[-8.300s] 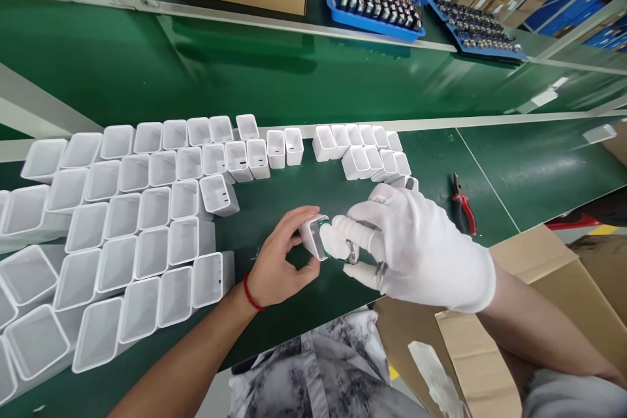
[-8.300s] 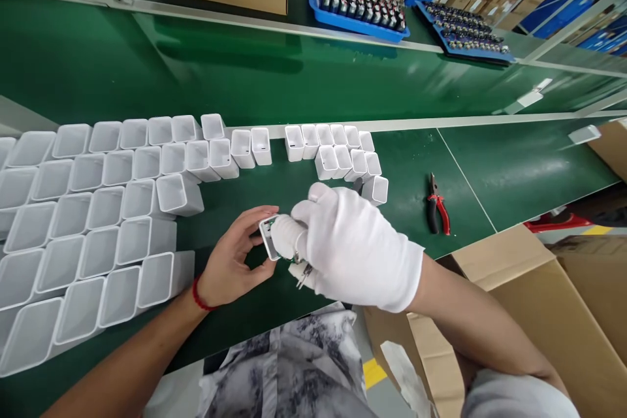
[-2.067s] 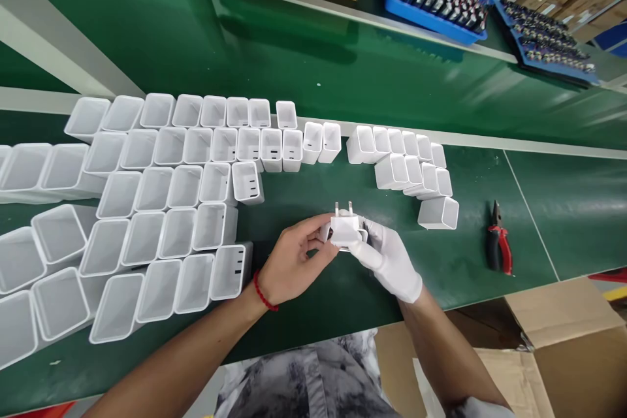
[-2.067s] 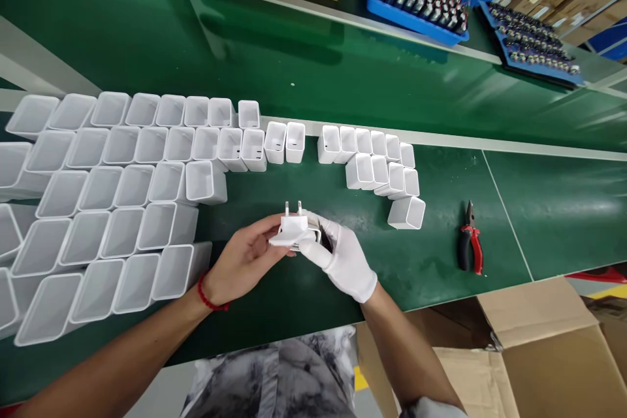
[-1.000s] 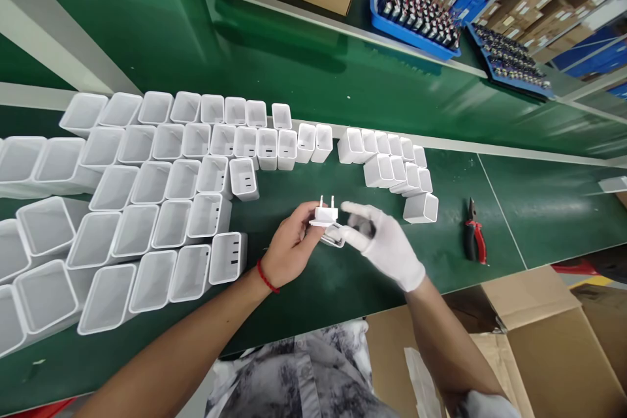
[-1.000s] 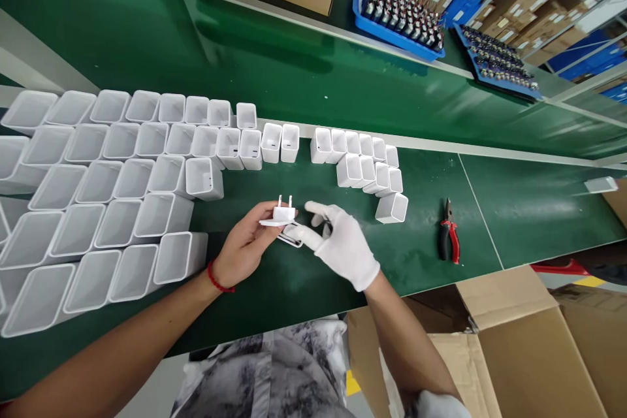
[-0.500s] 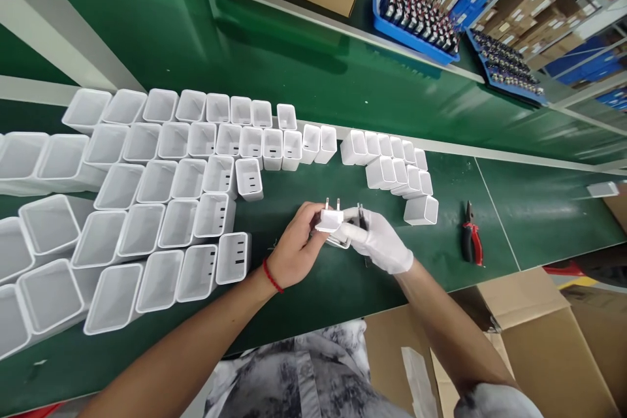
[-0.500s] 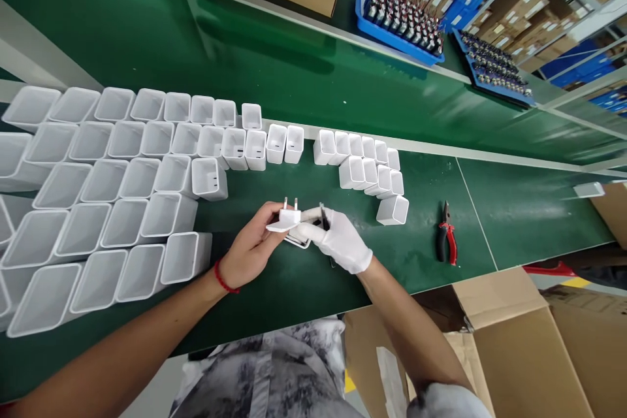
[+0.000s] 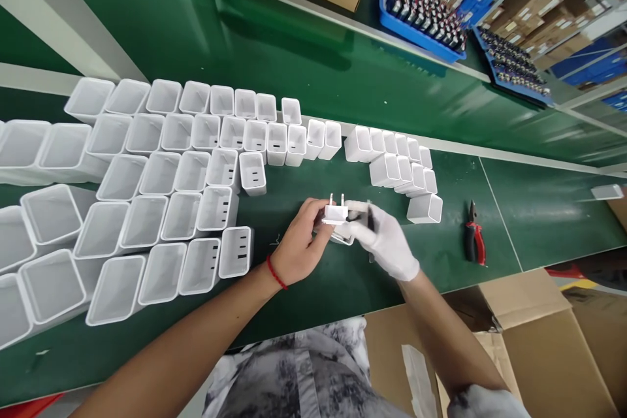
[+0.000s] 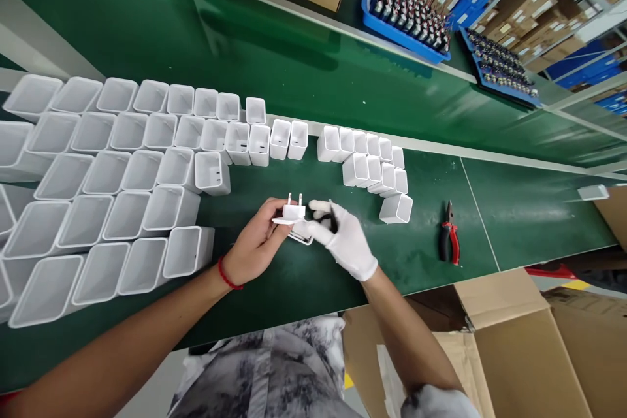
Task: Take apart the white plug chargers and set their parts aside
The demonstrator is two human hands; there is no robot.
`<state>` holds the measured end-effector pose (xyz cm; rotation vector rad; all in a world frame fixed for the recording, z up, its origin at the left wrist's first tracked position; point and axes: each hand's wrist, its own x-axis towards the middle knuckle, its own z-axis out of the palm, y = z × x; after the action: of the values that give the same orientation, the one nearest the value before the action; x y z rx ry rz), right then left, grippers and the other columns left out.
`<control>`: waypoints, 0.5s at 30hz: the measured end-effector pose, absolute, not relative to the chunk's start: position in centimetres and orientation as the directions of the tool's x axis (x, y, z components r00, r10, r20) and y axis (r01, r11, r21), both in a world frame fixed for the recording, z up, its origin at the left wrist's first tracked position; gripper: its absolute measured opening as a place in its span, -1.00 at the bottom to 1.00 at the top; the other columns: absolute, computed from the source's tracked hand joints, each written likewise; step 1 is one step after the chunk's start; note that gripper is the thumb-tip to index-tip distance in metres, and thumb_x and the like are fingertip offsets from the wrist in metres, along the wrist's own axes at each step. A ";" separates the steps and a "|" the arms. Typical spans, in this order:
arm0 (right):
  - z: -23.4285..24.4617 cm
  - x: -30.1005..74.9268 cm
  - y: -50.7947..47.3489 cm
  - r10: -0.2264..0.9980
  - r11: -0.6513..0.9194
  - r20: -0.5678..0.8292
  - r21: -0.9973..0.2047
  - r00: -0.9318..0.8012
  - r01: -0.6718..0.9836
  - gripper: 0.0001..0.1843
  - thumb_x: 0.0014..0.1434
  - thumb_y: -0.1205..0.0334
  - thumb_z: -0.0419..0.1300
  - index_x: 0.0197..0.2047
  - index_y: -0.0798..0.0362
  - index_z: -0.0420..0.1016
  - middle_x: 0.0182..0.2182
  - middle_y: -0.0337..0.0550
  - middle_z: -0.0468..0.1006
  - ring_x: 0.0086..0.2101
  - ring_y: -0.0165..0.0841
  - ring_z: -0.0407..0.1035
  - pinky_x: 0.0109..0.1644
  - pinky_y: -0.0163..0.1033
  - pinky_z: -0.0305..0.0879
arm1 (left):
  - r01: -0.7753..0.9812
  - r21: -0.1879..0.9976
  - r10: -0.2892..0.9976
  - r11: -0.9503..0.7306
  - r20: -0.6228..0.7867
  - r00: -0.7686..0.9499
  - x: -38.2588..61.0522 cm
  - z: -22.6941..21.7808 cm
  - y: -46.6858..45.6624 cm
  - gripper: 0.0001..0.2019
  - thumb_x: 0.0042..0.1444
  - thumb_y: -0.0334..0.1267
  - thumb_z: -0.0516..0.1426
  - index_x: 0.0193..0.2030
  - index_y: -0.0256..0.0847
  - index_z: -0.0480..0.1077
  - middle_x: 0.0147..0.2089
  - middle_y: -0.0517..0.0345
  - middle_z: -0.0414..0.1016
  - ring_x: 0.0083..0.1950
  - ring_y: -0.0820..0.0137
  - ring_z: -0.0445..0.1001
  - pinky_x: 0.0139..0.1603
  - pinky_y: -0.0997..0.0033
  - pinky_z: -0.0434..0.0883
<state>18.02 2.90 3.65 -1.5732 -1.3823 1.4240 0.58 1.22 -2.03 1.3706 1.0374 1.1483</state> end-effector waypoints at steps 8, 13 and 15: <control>8.3 16.3 2.2 0.982 0.157 0.175 -0.966 -0.068 -0.206 -0.46 0.17 -0.31 0.07 -0.52 -0.02 0.42 -0.70 -0.37 0.00 -0.67 -0.47 -0.05 -0.58 -0.28 -0.05 | -0.017 1.000 0.981 -0.024 0.027 0.191 0.7 -2.1 1.1 -0.73 0.30 -0.19 0.00 0.09 -0.19 0.22 -0.01 0.05 0.42 -0.03 0.32 0.44 0.02 0.33 0.37; 7.8 13.3 2.1 0.961 0.212 0.253 -0.933 -0.109 -0.292 -0.33 0.28 -0.24 -0.06 -0.72 0.02 0.16 -0.74 -0.38 -0.12 -0.72 -0.50 -0.18 -0.62 -0.30 -0.14 | -0.008 1.000 0.974 -0.016 0.018 0.225 0.7 -1.9 1.3 -0.73 0.30 -0.18 -0.01 0.09 -0.21 0.22 -0.04 0.04 0.45 -0.07 0.32 0.45 -0.03 0.32 0.39; 7.5 12.8 2.0 0.954 0.185 0.241 -0.941 -0.178 -0.282 -0.31 0.26 -0.25 -0.03 -0.74 0.03 0.10 -0.76 -0.38 -0.08 -0.72 -0.50 -0.16 -0.62 -0.30 -0.13 | -0.032 0.999 0.974 -0.016 0.023 0.224 0.7 -1.8 1.4 -0.74 0.29 -0.21 0.01 0.08 -0.21 0.22 -0.03 0.03 0.45 -0.07 0.33 0.44 -0.02 0.33 0.39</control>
<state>12.83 2.03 7.47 -0.7474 -1.2522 1.3076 0.74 1.36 -1.77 1.3001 1.0100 1.0687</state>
